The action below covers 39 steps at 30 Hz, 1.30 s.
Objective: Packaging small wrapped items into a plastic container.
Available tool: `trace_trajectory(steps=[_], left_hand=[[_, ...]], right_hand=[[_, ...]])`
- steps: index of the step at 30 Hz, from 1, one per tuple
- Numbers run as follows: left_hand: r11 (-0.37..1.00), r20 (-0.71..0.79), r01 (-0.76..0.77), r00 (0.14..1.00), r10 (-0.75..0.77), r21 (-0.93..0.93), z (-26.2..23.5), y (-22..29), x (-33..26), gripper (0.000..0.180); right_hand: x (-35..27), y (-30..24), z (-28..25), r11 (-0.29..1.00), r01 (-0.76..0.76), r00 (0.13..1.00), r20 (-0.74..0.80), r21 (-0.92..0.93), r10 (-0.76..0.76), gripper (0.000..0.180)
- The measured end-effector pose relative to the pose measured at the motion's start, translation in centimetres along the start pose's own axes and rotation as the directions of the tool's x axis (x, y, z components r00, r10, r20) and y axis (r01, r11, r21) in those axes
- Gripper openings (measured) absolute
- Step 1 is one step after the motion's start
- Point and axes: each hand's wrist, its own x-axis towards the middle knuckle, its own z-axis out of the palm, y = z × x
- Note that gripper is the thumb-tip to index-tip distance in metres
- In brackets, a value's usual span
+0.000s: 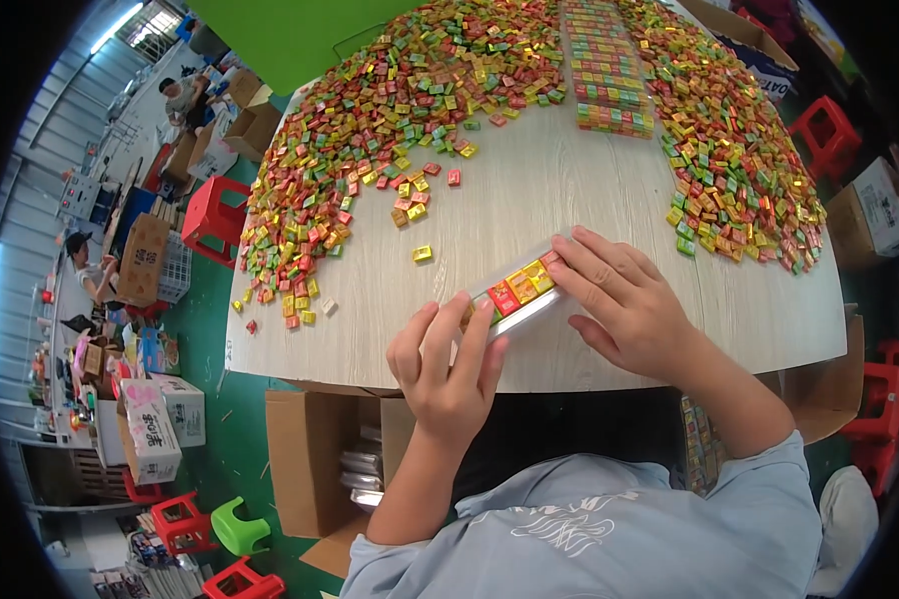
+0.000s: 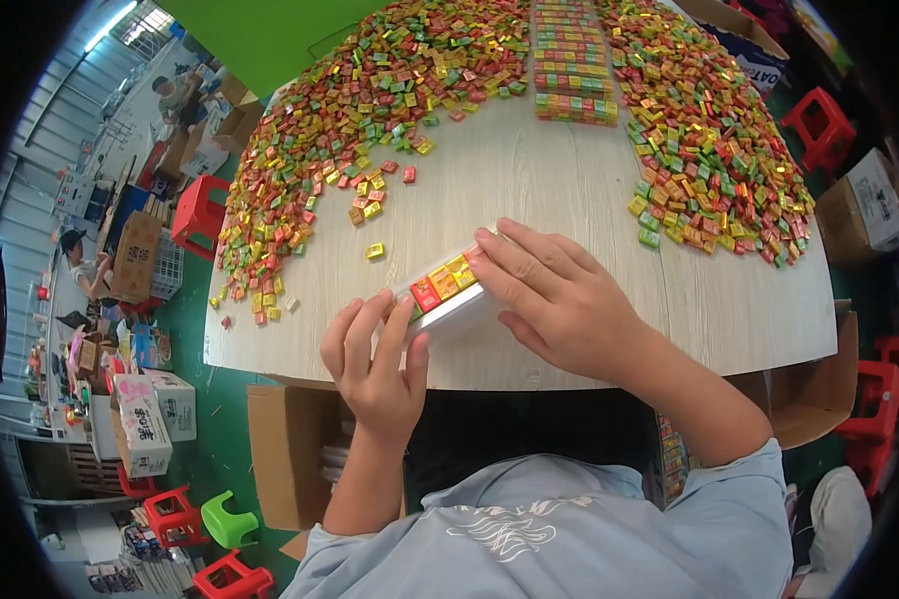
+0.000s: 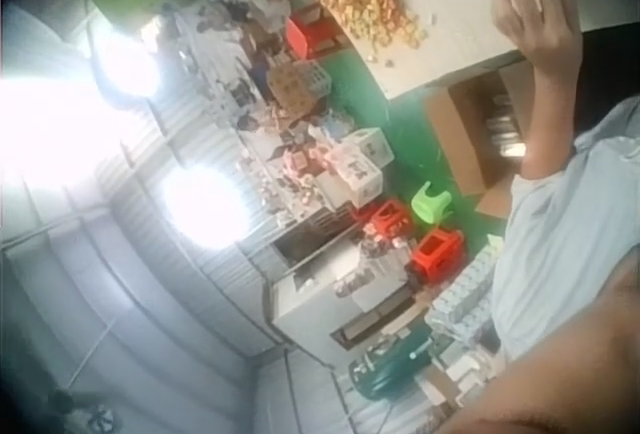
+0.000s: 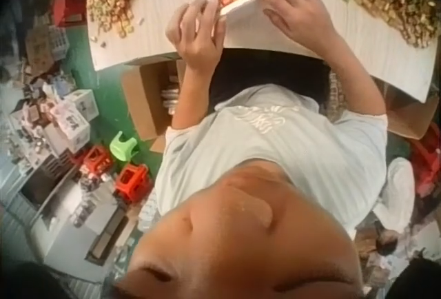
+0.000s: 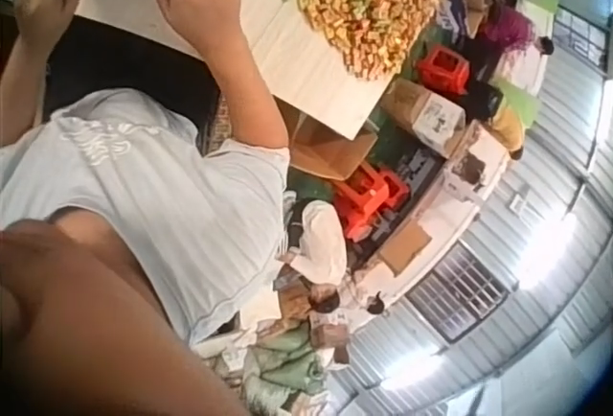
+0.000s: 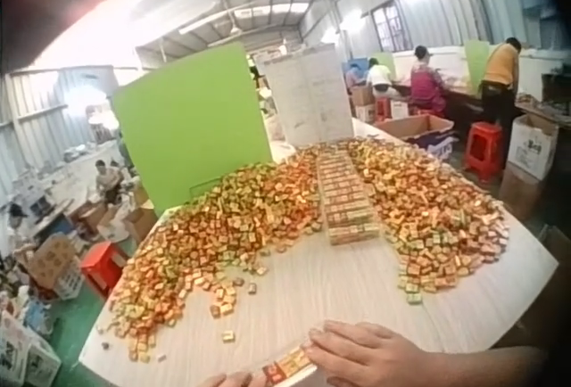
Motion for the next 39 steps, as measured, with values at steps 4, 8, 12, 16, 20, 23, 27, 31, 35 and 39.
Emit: trace_trajectory(steps=[4, 8, 12, 16, 20, 23, 27, 31, 35, 39], left_hand=[[0.990, -0.014, 0.028, 0.999, -0.030, -0.138, 0.4, -0.1, 0.6, 0.031], [0.880, 0.093, 0.159, 0.987, -0.131, -0.448, 1.1, -0.7, 0.7, 0.033], [0.864, 0.112, 0.171, 0.985, -0.133, -0.473, 1.5, -1.0, 0.5, 0.034], [0.862, 0.117, 0.140, 0.989, -0.095, -0.487, 1.8, -1.2, 0.5, 0.041], [0.837, 0.084, 0.116, 0.993, -0.085, -0.535, 2.3, -1.5, 0.1, 0.054], [0.784, 0.068, 0.130, 0.991, -0.112, -0.607, 2.8, -1.7, -0.2, 0.065], [0.752, 0.083, 0.138, 0.990, -0.111, -0.644, 3.3, -2.0, -0.5, 0.072], [0.712, 0.067, 0.160, 0.985, -0.157, -0.684, 3.5, -2.2, -0.5, 0.075], [0.712, 0.024, 0.115, 0.990, -0.137, -0.692, 2.7, -3.6, -0.3, 0.080], [0.732, 0.012, 0.215, 0.962, -0.272, -0.647, 2.1, -8.0, -0.9, 0.067]], right_hand=[[0.7, 0.5, -0.5, 0.996, -0.012, 1.000, -0.003, 0.092, 0.012, 0.053], [3.1, 1.6, -0.8, 0.980, -0.013, 1.000, -0.017, 0.197, 0.017, 0.035], [4.6, 2.2, -1.3, 0.889, -0.182, 0.963, 0.261, 0.420, 0.074, 0.022], [4.9, 2.8, -1.4, 0.899, -0.127, 0.973, 0.227, 0.420, 0.032, 0.018], [5.6, 3.1, -2.1, 0.958, 0.077, 0.971, 0.197, 0.276, -0.135, 0.019], [5.8, 3.4, -2.1, 0.966, 0.186, 0.955, 0.198, 0.181, -0.221, 0.019], [6.3, 3.5, -3.0, 0.967, 0.177, 0.944, 0.245, 0.185, -0.220, 0.019], [7.0, 4.3, -4.2, 0.978, 0.176, 0.963, 0.186, 0.108, -0.194, 0.019], [6.3, 9.3, -4.8, 0.989, 0.117, 0.990, 0.088, -0.086, -0.109, 0.017], [5.5, 18.0, -4.1, 0.987, -0.057, 0.997, 0.045, -0.150, 0.064, 0.014]])
